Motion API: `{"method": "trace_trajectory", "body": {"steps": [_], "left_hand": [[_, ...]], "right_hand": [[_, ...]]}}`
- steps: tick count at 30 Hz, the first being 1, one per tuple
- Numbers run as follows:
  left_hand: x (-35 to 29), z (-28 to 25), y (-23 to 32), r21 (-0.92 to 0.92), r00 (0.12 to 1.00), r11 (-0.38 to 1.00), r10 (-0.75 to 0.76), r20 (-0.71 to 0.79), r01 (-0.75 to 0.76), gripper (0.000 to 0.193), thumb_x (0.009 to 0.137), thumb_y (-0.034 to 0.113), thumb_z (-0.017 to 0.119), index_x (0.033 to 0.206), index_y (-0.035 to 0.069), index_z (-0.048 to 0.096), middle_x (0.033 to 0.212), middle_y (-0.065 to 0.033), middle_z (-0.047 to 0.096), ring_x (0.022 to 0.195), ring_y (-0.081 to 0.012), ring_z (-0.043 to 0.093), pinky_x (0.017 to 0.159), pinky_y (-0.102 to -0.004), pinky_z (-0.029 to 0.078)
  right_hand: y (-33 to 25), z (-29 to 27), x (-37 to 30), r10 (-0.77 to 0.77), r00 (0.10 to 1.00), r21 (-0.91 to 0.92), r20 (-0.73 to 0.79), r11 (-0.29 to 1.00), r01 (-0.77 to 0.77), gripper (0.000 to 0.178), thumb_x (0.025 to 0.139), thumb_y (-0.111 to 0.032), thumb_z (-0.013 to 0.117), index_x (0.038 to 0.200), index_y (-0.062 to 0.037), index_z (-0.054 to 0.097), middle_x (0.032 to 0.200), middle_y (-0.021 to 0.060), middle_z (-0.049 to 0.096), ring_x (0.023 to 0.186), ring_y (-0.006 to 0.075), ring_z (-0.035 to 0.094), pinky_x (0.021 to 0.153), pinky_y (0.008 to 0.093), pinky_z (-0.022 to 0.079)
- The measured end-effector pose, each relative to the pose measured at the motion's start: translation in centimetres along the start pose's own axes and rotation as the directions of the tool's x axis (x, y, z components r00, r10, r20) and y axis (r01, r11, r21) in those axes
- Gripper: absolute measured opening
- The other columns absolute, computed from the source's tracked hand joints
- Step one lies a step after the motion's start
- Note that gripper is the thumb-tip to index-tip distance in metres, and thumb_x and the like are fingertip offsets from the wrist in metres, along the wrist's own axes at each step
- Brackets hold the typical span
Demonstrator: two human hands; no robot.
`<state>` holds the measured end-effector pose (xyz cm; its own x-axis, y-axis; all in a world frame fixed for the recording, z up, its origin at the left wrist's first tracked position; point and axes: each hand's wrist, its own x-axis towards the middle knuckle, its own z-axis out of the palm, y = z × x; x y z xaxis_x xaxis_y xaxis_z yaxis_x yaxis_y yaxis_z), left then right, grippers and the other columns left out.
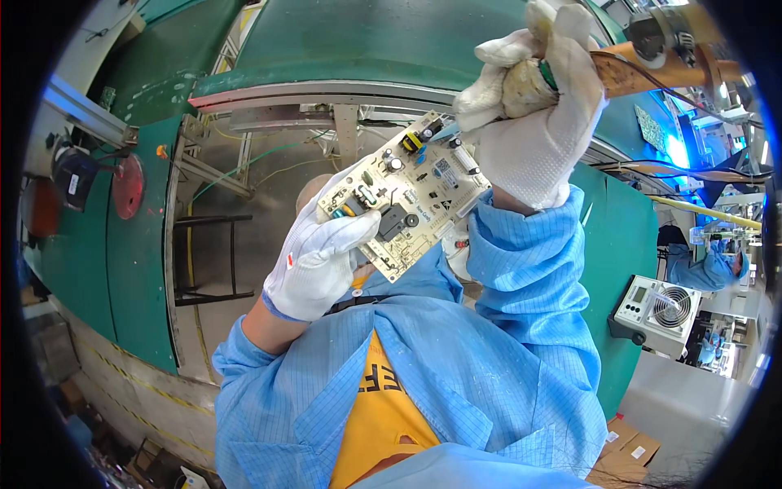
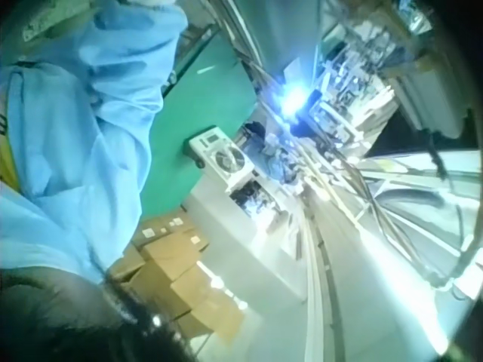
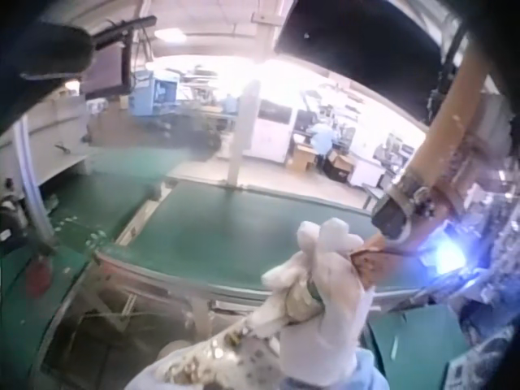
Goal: Secure components onto printed circuit boards using a pneumatic screwdriver on a production line.
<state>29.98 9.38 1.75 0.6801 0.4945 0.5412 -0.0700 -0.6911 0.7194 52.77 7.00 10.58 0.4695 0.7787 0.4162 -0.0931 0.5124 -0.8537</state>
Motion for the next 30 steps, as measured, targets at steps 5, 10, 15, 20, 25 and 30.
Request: {"method": "trace_trajectory", "body": {"steps": [5, 10, 15, 20, 25, 30], "left_hand": [[0.2, -0.1, 0.5, 0.039, 0.999, 0.999, 0.028, 0.016, -0.029, 0.051, 0.063, 0.002, 0.078, 0.112, 0.009, 0.062, 0.129, -0.0206, 0.054, 0.121, -0.0390, 0.051, 0.099, -0.0449, 0.043], [-0.1, 0.0, 0.5, -0.077, 0.999, 0.996, -0.036, 0.004, 0.036, 0.051, 0.064, 0.000, 0.077, 0.112, 0.009, 0.062, 0.130, -0.0233, 0.053, 0.120, -0.0404, 0.052, 0.096, -0.0444, 0.045], [0.6, 0.1, 1.1, -0.160, 0.998, 0.986, -0.043, -0.036, 0.037, 0.050, 0.066, -0.002, 0.076, 0.113, 0.008, 0.061, 0.129, -0.0240, 0.053, 0.119, -0.0406, 0.052, 0.095, -0.0432, 0.047], [0.9, -0.4, 1.6, 0.044, 0.999, 0.999, 0.031, -0.025, -0.030, 0.049, 0.067, -0.003, 0.076, 0.112, 0.007, 0.061, 0.127, -0.0238, 0.054, 0.117, -0.0405, 0.054, 0.094, -0.0438, 0.047], [0.6, -0.2, 1.4, -0.127, 0.996, 0.992, -0.033, -0.088, 0.021, 0.047, 0.070, -0.005, 0.074, 0.112, 0.005, 0.060, 0.126, -0.0213, 0.053, 0.113, -0.0346, 0.057, 0.092, -0.0391, 0.050], [0.6, -0.1, 1.9, -0.157, 0.994, 0.987, -0.053, -0.096, 0.037, 0.041, 0.076, -0.008, 0.070, 0.113, 0.005, 0.058, 0.124, -0.0198, 0.052, 0.112, -0.0314, 0.058, 0.091, -0.0363, 0.051]], "right_hand": [[0.2, 0.0, -0.1, 0.072, 0.997, 0.015, 0.034, 0.997, -0.072, 0.047, 0.096, -0.032, 0.053, 0.125, 0.0052, 0.049, 0.085, 0.0168, 0.066, 0.056, 0.0208, 0.065, 0.047, 0.0282, 0.055], [0.4, 0.3, -0.3, -0.209, 0.977, -0.069, 0.035, 0.975, 0.211, 0.048, 0.097, -0.037, 0.053, 0.125, 0.0016, 0.050, 0.085, 0.0162, 0.066, 0.059, 0.0227, 0.067, 0.048, 0.0283, 0.055], [0.3, 0.3, -0.2, -0.225, 0.974, -0.095, 0.036, 0.969, 0.227, 0.048, 0.096, -0.037, 0.053, 0.125, 0.0007, 0.051, 0.086, 0.0167, 0.066, 0.060, 0.0231, 0.067, 0.049, 0.0282, 0.055], [0.3, 0.2, -0.2, -0.238, 0.970, -0.121, 0.043, 0.963, 0.242, 0.047, 0.096, -0.037, 0.054, 0.125, -0.0003, 0.051, 0.086, 0.0172, 0.066, 0.061, 0.0236, 0.067, 0.049, 0.0280, 0.055], [0.1, 0.1, -0.3, -0.252, 0.966, -0.148, 0.052, 0.955, 0.257, 0.047, 0.096, -0.037, 0.054, 0.125, -0.0012, 0.052, 0.087, 0.0176, 0.066, 0.061, 0.0241, 0.068, 0.049, 0.0279, 0.055], [-0.2, -0.3, -0.3, -0.269, 0.962, -0.177, 0.057, 0.945, 0.275, 0.046, 0.095, -0.037, 0.055, 0.125, -0.0021, 0.052, 0.088, 0.0181, 0.066, 0.062, 0.0245, 0.068, 0.049, 0.0278, 0.055]]}}
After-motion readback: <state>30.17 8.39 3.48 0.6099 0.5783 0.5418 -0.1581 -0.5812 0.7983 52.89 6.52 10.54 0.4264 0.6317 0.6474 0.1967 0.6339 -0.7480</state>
